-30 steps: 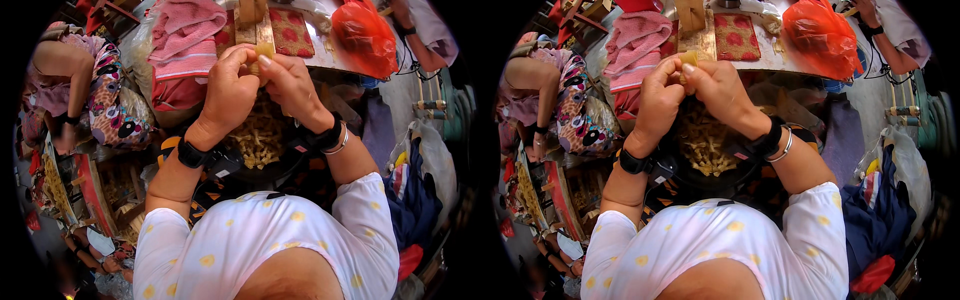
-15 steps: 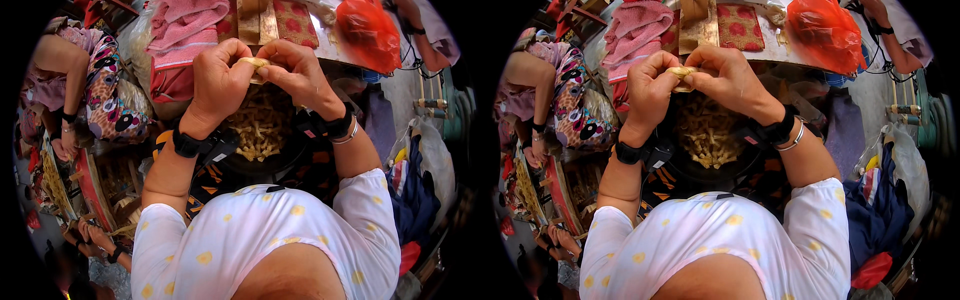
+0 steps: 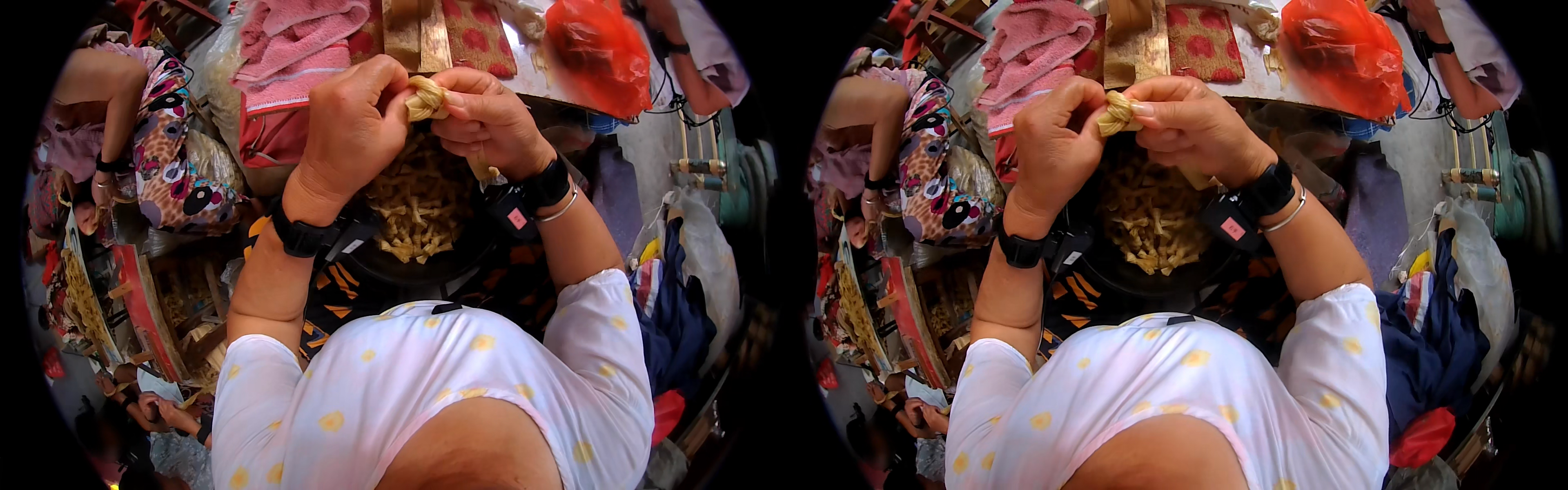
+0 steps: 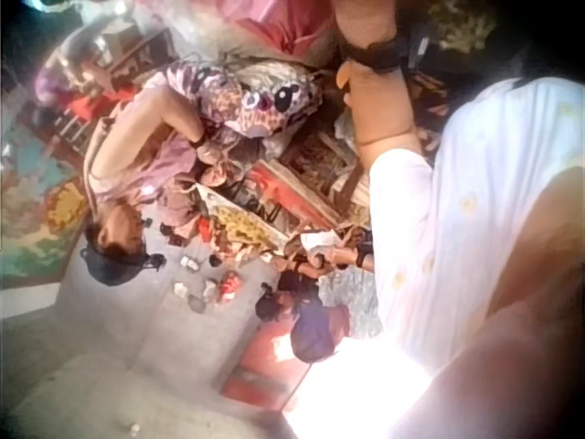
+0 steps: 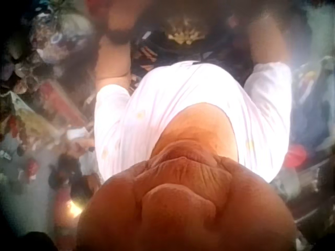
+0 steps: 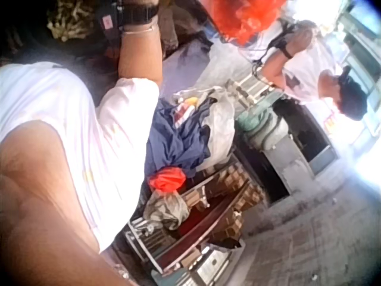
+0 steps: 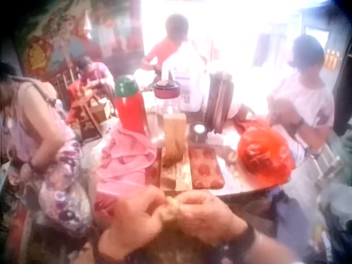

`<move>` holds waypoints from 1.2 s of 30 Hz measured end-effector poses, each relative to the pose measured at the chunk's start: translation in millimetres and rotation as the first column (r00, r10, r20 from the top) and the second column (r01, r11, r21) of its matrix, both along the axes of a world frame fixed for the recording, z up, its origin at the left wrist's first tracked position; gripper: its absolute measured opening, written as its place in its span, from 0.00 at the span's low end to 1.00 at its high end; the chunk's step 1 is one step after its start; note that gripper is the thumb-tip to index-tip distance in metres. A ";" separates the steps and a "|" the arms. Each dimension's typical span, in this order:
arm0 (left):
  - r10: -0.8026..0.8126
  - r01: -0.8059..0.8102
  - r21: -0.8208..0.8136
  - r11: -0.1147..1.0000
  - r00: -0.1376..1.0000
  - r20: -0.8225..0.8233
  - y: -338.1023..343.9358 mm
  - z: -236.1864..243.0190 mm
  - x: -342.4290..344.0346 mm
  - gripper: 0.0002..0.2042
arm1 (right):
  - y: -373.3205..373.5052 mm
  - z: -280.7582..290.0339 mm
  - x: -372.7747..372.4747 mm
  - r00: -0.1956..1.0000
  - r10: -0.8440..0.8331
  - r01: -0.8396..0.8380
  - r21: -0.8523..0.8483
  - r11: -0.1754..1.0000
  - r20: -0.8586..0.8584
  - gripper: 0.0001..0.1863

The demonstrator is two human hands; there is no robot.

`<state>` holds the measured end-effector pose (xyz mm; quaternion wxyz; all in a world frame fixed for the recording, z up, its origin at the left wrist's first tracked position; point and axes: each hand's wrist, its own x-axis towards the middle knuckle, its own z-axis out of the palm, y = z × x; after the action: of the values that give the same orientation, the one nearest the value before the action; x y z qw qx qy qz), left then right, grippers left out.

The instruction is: The person knots strips of food material by hand, placing the finished knots into a bowl and using a small wooden jig on the table to assist in the folding process.

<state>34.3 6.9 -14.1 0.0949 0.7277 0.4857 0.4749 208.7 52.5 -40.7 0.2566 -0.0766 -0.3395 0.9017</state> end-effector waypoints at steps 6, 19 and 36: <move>-0.195 0.189 -0.273 0.943 0.981 0.004 -3.5 5.5 -9.4 0.12 | -4.4 9.4 0.9 0.951 -0.161 0.105 0.213 0.971 0.265 0.08; -0.062 0.822 -0.292 0.489 0.367 0.928 -9.1 13.7 -20.7 0.17 | -5.2 29.4 15.9 0.930 -0.241 0.140 0.340 0.930 0.276 0.09; -0.459 0.349 -0.492 0.798 0.881 -0.119 -3.5 4.0 -10.6 0.08 | -5.0 30.3 23.5 0.750 -0.551 -0.037 0.855 0.517 0.366 0.08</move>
<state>23.7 3.4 -10.2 0.3052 0.8221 0.4234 0.2274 232.1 47.5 -10.5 0.2794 -0.2818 -0.7638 0.5091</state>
